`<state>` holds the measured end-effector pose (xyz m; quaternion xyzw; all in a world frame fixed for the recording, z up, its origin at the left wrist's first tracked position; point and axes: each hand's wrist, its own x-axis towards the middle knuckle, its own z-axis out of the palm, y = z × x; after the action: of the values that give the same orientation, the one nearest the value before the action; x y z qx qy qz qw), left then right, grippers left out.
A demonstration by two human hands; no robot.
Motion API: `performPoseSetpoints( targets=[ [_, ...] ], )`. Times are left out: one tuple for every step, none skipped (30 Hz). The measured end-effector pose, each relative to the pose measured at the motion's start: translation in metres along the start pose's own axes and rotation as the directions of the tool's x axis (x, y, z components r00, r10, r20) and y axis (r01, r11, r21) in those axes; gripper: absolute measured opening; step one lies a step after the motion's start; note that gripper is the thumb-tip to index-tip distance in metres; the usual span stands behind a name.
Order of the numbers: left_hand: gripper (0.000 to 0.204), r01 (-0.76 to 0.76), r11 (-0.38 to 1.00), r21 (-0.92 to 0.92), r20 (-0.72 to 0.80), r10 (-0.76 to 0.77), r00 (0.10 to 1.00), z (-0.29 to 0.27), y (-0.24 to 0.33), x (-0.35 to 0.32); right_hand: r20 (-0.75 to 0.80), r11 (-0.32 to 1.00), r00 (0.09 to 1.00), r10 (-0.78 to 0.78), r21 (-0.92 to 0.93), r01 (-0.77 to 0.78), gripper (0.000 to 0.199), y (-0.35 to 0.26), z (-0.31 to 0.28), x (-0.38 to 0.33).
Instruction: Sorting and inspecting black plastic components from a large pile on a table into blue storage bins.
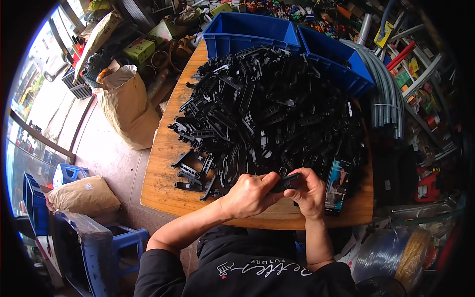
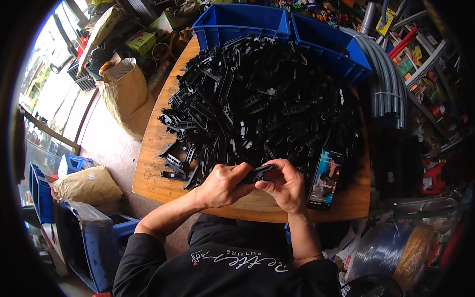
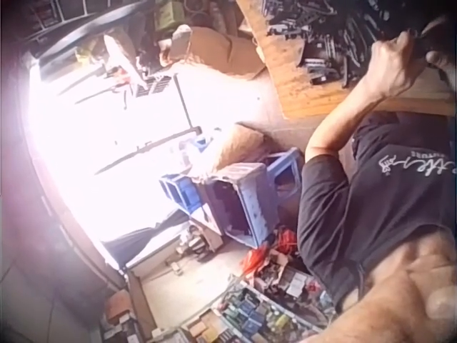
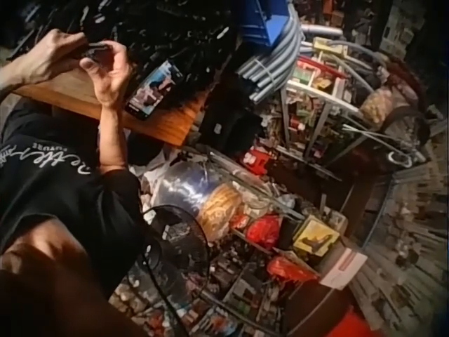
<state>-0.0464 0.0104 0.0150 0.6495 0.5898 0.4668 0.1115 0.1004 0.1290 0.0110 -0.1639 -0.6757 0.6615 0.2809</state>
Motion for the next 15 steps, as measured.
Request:
performPoseSetpoints(
  targets=[
    [0.028,0.02,1.0,-0.012,0.006,-0.02,1.0,0.001,0.001,-0.001,0.0,1.0,1.0,-0.001,0.002,0.001,0.044,0.001,-0.001,-0.001],
    [0.028,0.02,1.0,-0.01,0.007,-0.02,1.0,0.003,-0.001,-0.003,0.006,0.999,1.0,-0.007,-0.035,0.007,0.041,0.002,-0.003,-0.002],
    [0.029,-0.004,1.0,-0.017,-0.012,0.003,1.0,0.006,-0.003,-0.005,0.013,0.997,1.0,-0.013,-0.071,0.014,0.038,0.002,-0.002,-0.002],
    [0.029,-0.028,0.999,-0.023,-0.031,0.027,0.999,0.006,-0.004,-0.006,0.014,0.997,1.0,-0.015,-0.069,0.016,0.038,0.0,0.0,-0.002],
    [0.028,-0.04,0.998,-0.05,-0.047,0.038,0.998,0.005,-0.006,-0.007,0.018,0.998,1.0,-0.01,-0.063,0.011,0.035,-0.005,0.003,-0.001],
    [0.028,-0.036,0.998,-0.049,-0.048,0.034,0.998,0.005,-0.007,-0.007,0.023,0.998,1.0,0.0,-0.058,0.002,0.033,-0.008,0.004,-0.001],
    [0.028,-0.073,0.996,-0.048,-0.045,0.071,0.996,0.004,-0.011,-0.009,0.026,0.998,1.0,0.002,-0.057,-0.001,0.033,-0.009,0.005,-0.002],
    [0.028,-0.109,0.993,-0.045,-0.042,0.107,0.993,0.002,-0.013,-0.01,0.033,0.994,0.999,-0.014,-0.106,0.018,0.031,-0.01,0.007,-0.002],
    [0.028,-0.107,0.993,-0.045,-0.042,0.106,0.994,0.001,-0.013,-0.009,0.038,0.987,0.999,-0.032,-0.156,0.037,0.03,-0.01,0.007,-0.002],
    [0.028,-0.115,0.992,-0.049,-0.022,0.114,0.993,-0.001,-0.013,-0.009,0.04,0.987,0.999,-0.031,-0.155,0.036,0.03,-0.011,0.007,-0.003],
    [0.028,-0.123,0.991,-0.051,-0.003,0.123,0.992,-0.003,-0.013,-0.008,0.048,0.984,0.998,-0.041,-0.173,0.049,0.031,-0.011,0.005,-0.004],
    [0.028,-0.122,0.991,-0.048,-0.003,0.122,0.992,-0.004,-0.013,-0.007,0.057,0.98,0.997,-0.053,-0.19,0.063,0.032,-0.01,0.004,-0.003],
    [0.028,-0.122,0.992,-0.014,0.01,0.122,0.992,-0.004,-0.011,-0.004,0.082,0.971,0.989,-0.125,-0.193,0.138,0.033,-0.01,0.004,-0.001],
    [0.028,-0.122,0.992,0.02,0.024,0.122,0.992,-0.005,-0.01,-0.001,0.141,0.911,0.946,-0.292,-0.259,0.32,0.034,-0.009,0.002,0.008],
    [0.029,-0.066,0.998,0.004,0.08,0.066,0.995,-0.006,-0.008,0.002,0.128,0.953,0.965,-0.229,-0.175,0.249,0.036,-0.012,0.003,0.008]
  ],
)
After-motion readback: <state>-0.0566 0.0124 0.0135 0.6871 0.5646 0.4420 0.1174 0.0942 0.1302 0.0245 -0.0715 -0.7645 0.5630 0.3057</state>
